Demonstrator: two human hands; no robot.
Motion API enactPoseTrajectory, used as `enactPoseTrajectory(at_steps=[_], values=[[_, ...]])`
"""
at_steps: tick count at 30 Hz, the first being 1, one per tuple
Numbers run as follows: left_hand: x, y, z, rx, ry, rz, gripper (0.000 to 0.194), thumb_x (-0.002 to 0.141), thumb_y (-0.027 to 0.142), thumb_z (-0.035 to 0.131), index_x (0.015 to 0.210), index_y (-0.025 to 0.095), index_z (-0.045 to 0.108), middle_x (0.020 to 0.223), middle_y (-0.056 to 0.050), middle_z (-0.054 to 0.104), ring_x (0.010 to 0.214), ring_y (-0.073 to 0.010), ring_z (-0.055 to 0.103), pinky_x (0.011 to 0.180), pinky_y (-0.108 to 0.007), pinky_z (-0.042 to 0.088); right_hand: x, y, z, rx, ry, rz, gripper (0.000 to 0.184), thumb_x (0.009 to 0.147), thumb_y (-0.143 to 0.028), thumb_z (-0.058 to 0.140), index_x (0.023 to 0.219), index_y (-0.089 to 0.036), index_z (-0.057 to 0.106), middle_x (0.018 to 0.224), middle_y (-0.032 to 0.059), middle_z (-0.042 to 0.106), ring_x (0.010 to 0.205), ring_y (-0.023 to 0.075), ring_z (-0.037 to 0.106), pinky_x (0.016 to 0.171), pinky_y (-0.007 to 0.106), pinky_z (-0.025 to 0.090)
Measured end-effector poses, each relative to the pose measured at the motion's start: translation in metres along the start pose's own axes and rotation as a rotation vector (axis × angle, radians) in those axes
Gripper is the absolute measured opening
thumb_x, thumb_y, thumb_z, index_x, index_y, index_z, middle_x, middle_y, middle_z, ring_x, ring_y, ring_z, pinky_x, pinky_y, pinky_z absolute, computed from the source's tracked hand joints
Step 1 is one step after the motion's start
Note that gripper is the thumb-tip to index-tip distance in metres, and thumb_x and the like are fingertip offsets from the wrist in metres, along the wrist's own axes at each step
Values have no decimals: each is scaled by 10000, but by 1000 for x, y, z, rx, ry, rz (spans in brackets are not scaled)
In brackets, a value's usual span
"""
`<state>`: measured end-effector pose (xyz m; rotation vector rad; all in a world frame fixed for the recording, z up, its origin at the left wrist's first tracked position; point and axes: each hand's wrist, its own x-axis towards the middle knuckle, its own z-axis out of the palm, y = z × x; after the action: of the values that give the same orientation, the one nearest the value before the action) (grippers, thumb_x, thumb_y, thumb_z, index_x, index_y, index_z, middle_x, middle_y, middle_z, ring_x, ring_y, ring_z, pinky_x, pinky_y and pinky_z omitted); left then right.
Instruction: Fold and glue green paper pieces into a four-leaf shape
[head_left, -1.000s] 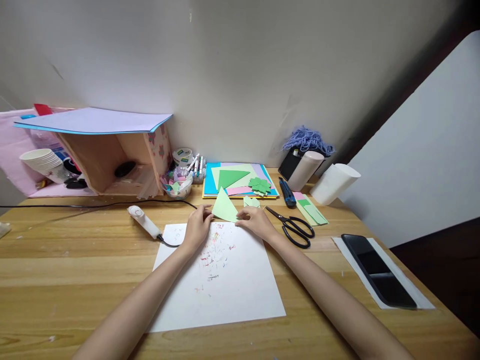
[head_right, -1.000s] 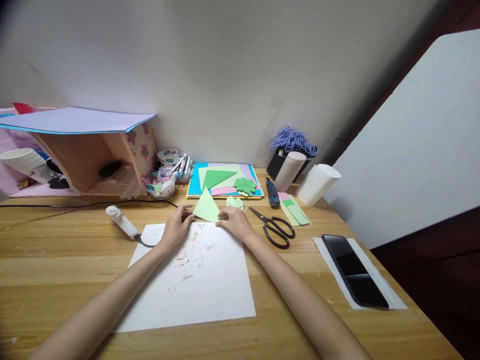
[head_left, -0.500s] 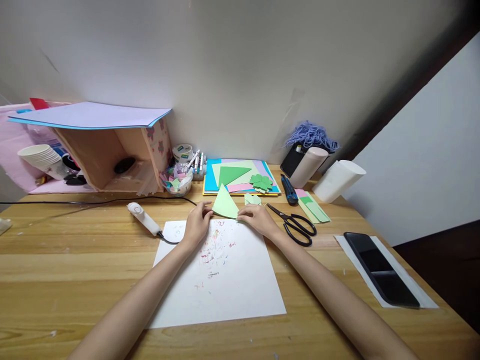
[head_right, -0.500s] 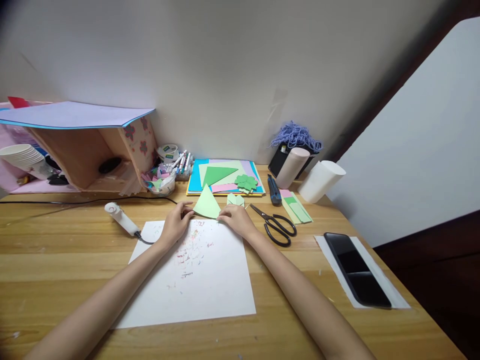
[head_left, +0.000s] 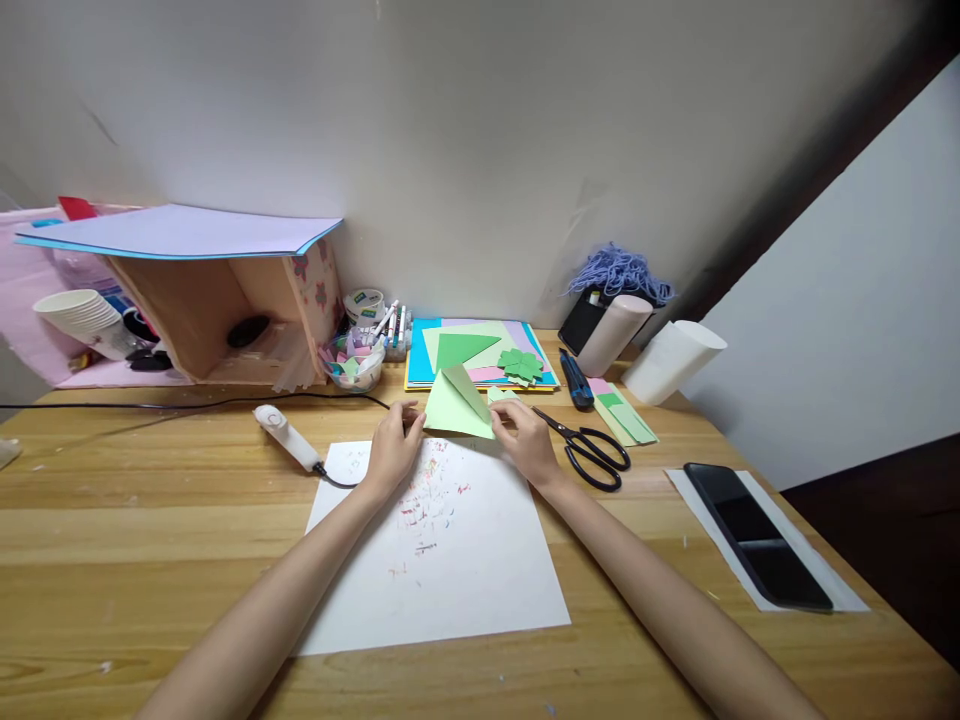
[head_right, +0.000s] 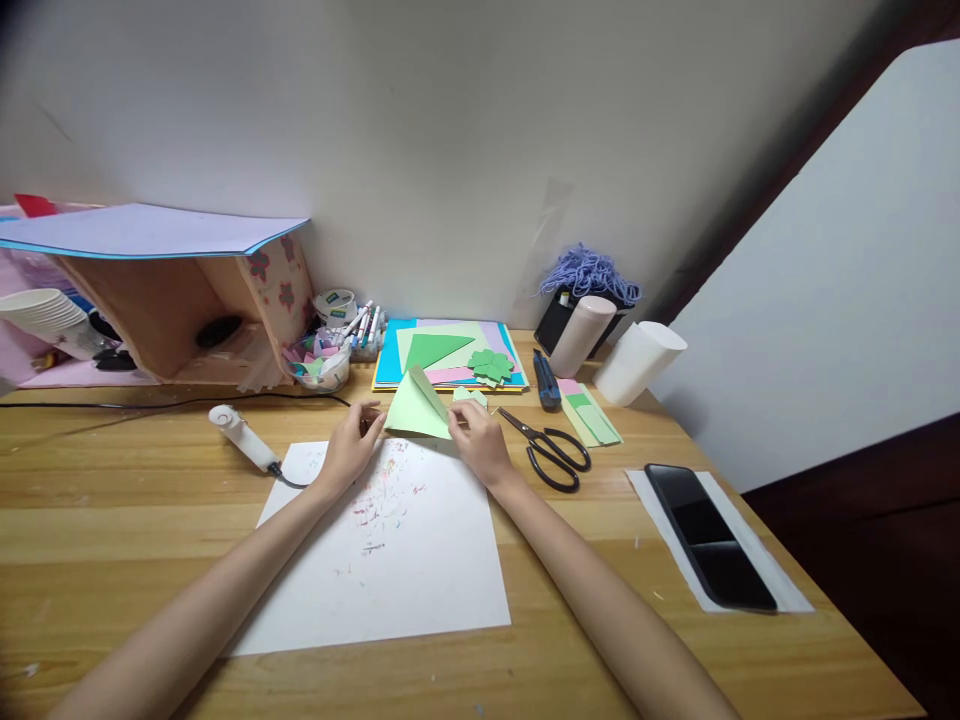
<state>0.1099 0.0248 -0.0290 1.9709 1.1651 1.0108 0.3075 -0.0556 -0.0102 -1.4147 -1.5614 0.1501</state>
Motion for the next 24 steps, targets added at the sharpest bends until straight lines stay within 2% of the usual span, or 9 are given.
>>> enactPoseTrajectory(at_steps=[3, 7, 9, 12, 15, 19, 24], values=[[-1, 2, -1, 56, 22, 36, 266, 805, 322, 499, 1028, 176, 494, 988, -89, 572, 884, -204, 569, 776, -354, 447, 0, -6, 1, 72, 95, 38, 146, 836, -245, 446, 819, -187, 579, 873, 73, 607, 832, 179, 572, 709, 287, 475], [-4, 9, -1, 201, 54, 252, 315, 779, 265, 538, 1084, 197, 496, 1113, -101, 505, 1058, -236, 479, 878, -391, 400, -2, -5, 9, 232, 120, 271, 194, 809, -354, 484, 812, -179, 566, 819, 55, 611, 756, 171, 575, 658, 273, 465], [-6, 14, 0, 236, -38, 388, 260, 809, 241, 496, 1067, 220, 522, 1137, -89, 514, 1085, -229, 466, 907, -393, 380, -5, -2, 16, 352, 101, 397, 236, 776, -407, 516, 802, -175, 548, 756, 35, 597, 697, 158, 564, 623, 261, 457], [-11, 20, 3, 210, -265, 506, 230, 834, 269, 465, 1047, 235, 546, 1109, -77, 560, 1046, -212, 507, 890, -369, 400, -10, 2, 22, 533, 7, 567, 297, 728, -463, 559, 797, -174, 542, 639, -2, 551, 580, 130, 520, 539, 239, 434], [-15, 26, 5, 130, -355, 461, 296, 813, 347, 502, 1085, 231, 527, 1106, -83, 561, 1017, -209, 531, 862, -346, 424, -15, 1, 23, 689, -119, 639, 323, 697, -470, 599, 817, -172, 573, 712, 16, 593, 636, 138, 549, 586, 249, 457], [-18, 28, 9, -31, -313, 287, 267, 812, 376, 499, 1015, 210, 549, 999, -74, 587, 937, -195, 560, 821, -333, 446, -17, -5, 19, 749, -187, 583, 289, 686, -423, 637, 826, -174, 601, 979, 66, 632, 883, 185, 580, 768, 294, 463], [-16, 24, 13, -215, -267, 146, 223, 801, 380, 517, 882, 183, 587, 923, -69, 604, 877, -183, 579, 795, -319, 462, -18, -11, 17, 737, -213, 560, 242, 688, -381, 646, 807, -174, 604, 1045, 77, 622, 928, 183, 581, 787, 299, 455]])
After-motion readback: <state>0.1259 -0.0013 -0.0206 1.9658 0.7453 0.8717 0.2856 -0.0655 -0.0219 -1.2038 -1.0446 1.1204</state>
